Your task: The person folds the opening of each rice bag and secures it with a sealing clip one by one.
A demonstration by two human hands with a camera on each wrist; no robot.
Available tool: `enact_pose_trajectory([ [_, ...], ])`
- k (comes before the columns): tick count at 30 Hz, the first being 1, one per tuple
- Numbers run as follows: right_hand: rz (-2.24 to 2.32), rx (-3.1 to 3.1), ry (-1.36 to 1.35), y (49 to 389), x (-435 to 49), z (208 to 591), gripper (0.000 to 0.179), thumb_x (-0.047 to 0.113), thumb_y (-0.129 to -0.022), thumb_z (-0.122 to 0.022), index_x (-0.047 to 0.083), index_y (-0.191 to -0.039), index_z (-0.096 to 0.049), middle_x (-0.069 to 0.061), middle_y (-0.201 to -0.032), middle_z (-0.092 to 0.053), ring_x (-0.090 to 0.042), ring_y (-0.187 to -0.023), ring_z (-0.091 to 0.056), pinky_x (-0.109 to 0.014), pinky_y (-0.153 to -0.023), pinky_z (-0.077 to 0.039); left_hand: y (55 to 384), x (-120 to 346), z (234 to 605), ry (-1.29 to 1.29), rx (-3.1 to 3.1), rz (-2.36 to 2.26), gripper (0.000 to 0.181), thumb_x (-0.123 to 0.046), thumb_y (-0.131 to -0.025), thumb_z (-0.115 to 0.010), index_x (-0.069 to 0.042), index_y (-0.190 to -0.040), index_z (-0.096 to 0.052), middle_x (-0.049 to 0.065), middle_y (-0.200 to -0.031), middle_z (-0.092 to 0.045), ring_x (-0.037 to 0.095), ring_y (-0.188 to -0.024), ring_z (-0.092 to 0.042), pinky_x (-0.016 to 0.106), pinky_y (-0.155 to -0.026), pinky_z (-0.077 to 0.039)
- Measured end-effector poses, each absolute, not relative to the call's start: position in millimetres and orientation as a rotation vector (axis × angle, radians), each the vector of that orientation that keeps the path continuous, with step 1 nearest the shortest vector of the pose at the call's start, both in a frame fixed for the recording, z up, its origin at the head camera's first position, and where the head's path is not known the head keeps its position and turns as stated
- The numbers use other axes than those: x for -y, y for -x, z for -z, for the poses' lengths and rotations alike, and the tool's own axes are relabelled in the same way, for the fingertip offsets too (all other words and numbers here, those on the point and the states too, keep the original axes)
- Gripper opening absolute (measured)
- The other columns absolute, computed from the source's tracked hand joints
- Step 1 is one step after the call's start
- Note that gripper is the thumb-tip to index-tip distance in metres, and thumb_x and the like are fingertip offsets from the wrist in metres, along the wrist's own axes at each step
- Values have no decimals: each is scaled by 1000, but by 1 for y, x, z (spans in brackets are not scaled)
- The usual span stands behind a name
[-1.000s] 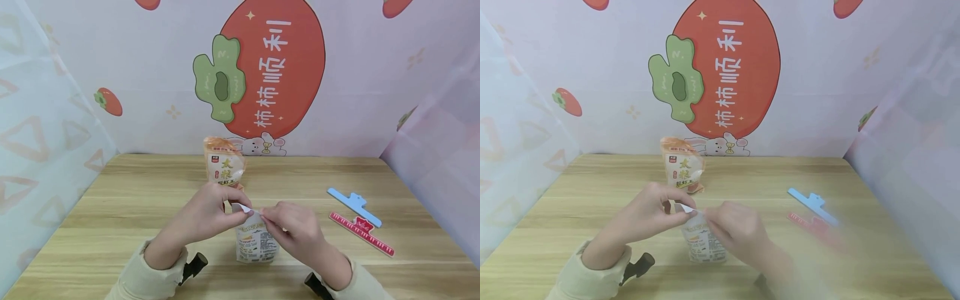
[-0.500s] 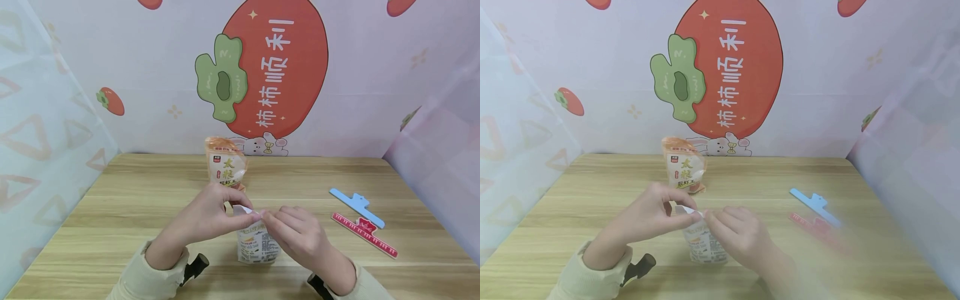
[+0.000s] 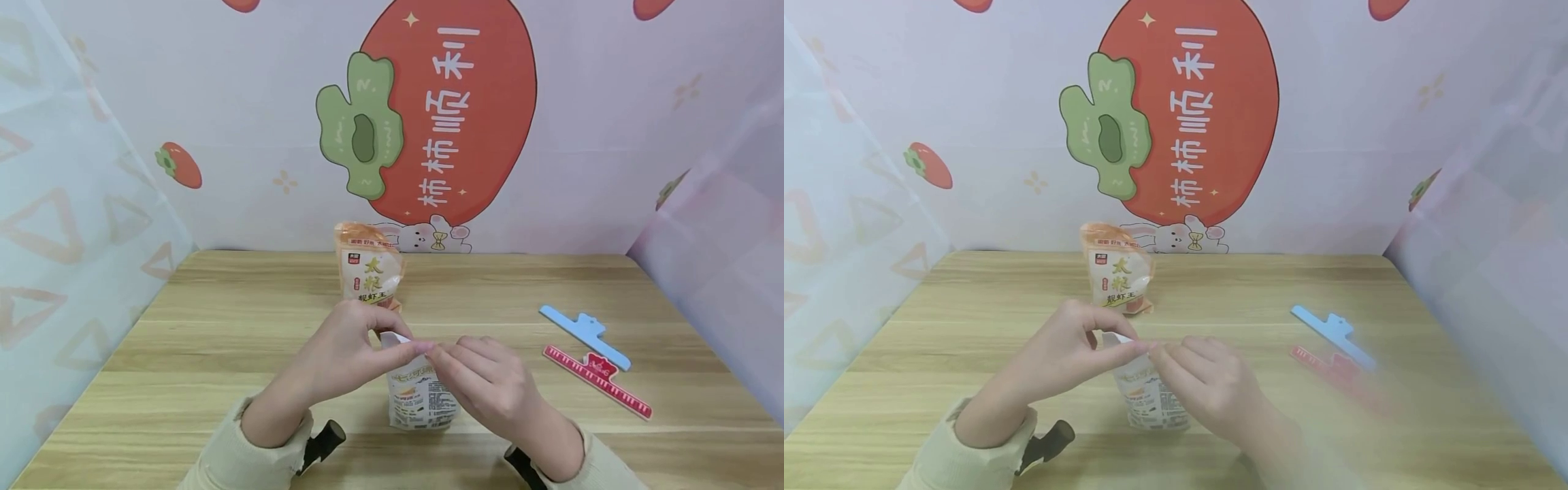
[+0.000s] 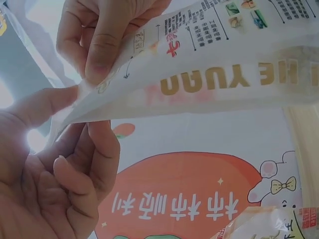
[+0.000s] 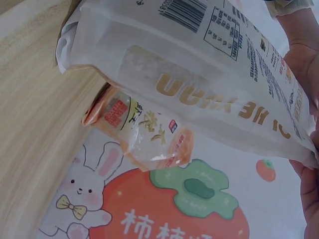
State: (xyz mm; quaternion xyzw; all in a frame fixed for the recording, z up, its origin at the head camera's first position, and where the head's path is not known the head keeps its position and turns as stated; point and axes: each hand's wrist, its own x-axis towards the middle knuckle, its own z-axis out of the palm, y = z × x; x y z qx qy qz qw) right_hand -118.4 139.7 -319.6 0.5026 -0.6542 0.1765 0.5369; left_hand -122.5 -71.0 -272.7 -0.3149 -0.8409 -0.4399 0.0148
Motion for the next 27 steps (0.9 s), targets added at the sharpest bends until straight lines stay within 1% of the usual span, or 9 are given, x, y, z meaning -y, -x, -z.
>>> enact_pose_trajectory([
  [4, -460, 1601, -1199, 118, -141, 321, 21, 9, -100, -57, 0, -91, -74, -2, -63, -66, -12, -52, -54, -18, -48, -45, 123, 71, 272, 966, 2647, 1385, 7, -25, -87, -77, -20, -81, -76, -15, -77, -70, 4, -75, -59, 24, -64, -52],
  [7, -552, 1679, -1210, 118, -143, 322, 23, 12, -101, -56, 1, -90, -73, -1, -66, -66, -9, -53, -53, -15, -50, -44, 123, 71, 272, 967, 2655, 1391, 7, -23, -87, -76, -19, -81, -76, -14, -78, -70, 4, -78, -60, 24, -62, -51],
  [11, -710, 1829, -1237, 119, -147, 322, 23, 18, -102, -55, 3, -91, -70, 3, -67, -62, -5, -55, -49, -9, -53, -42, 125, 71, 273, 989, 2647, 1406, 7, -22, -88, -75, -17, -82, -76, -11, -79, -70, 6, -79, -59, 23, -60, -50],
  [14, -815, 1904, -1274, 120, -150, 322, 21, 19, -101, -55, 5, -91, -67, 4, -69, -62, -2, -58, -50, -8, -57, -45, 127, 72, 275, 999, 2648, 1408, 8, -22, -88, -74, -16, -83, -77, -9, -79, -70, 7, -80, -58, 23, -60, -50],
  [18, -896, 1931, -1316, 122, -152, 322, 20, 17, -101, -53, 5, -92, -64, 2, -74, -67, -1, -61, -54, -8, -60, -48, 128, 74, 276, 995, 2659, 1415, 9, -22, -88, -74, -16, -83, -77, -8, -80, -69, 8, -82, -58, 23, -62, -51],
  [22, -891, 1953, -1310, 122, -153, 323, 20, 17, -103, -51, 5, -92, -63, 1, -74, -68, -2, -61, -57, -8, -59, -47, 128, 74, 275, 998, 2658, 1432, 8, -20, -89, -74, -15, -83, -77, -7, -81, -69, 10, -84, -57, 23, -63, -51],
  [27, -779, 1985, -1266, 120, -152, 323, 26, 22, -105, -48, 5, -90, -61, 2, -72, -67, -3, -60, -56, -9, -56, -46, 128, 74, 274, 989, 2657, 1428, 7, -18, -88, -73, -15, -82, -76, -7, -81, -70, 10, -80, -55, 22, -57, -46],
])
